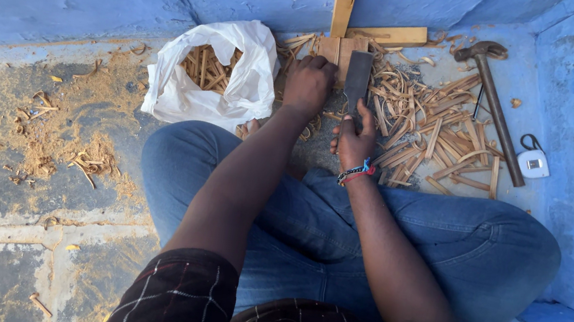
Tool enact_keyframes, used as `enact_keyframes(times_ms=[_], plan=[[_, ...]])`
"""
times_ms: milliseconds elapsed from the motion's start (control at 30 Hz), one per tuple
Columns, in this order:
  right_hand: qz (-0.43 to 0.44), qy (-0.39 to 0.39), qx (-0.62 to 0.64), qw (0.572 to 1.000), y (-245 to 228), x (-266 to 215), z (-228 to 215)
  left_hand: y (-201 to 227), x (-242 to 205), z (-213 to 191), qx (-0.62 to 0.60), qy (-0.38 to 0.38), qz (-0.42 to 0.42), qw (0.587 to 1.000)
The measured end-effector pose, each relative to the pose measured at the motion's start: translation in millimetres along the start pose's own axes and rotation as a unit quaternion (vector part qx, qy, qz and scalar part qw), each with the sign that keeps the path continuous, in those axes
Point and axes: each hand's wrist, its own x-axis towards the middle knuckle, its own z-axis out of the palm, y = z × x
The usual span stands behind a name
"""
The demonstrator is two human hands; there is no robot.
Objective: The person sits on the floor and uses a hand tool to shave thin strips from wooden blocks. They hold the wood with their hand and feet while repeatedly scraping the surface, accumulating shavings in a pile and inside a white bag.
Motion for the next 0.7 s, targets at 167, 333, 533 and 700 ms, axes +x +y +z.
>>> enact_keyframes(times_ms=[167,333,533,700], plan=[[0.006,-0.015,0.017,1.000,2,-4,-2,11,-1,-10,0.016,-0.058,-0.022,0.998],[0.000,-0.006,0.028,1.000,5,-16,-4,24,-12,-16,0.035,-0.003,-0.094,0.995],[-0.005,-0.019,0.060,0.998,13,-36,-9,29,-41,3,-0.182,-0.123,-0.362,0.906],[-0.048,-0.039,0.039,0.997,19,-49,-4,48,-65,27,-0.462,-0.273,-0.502,0.678]])
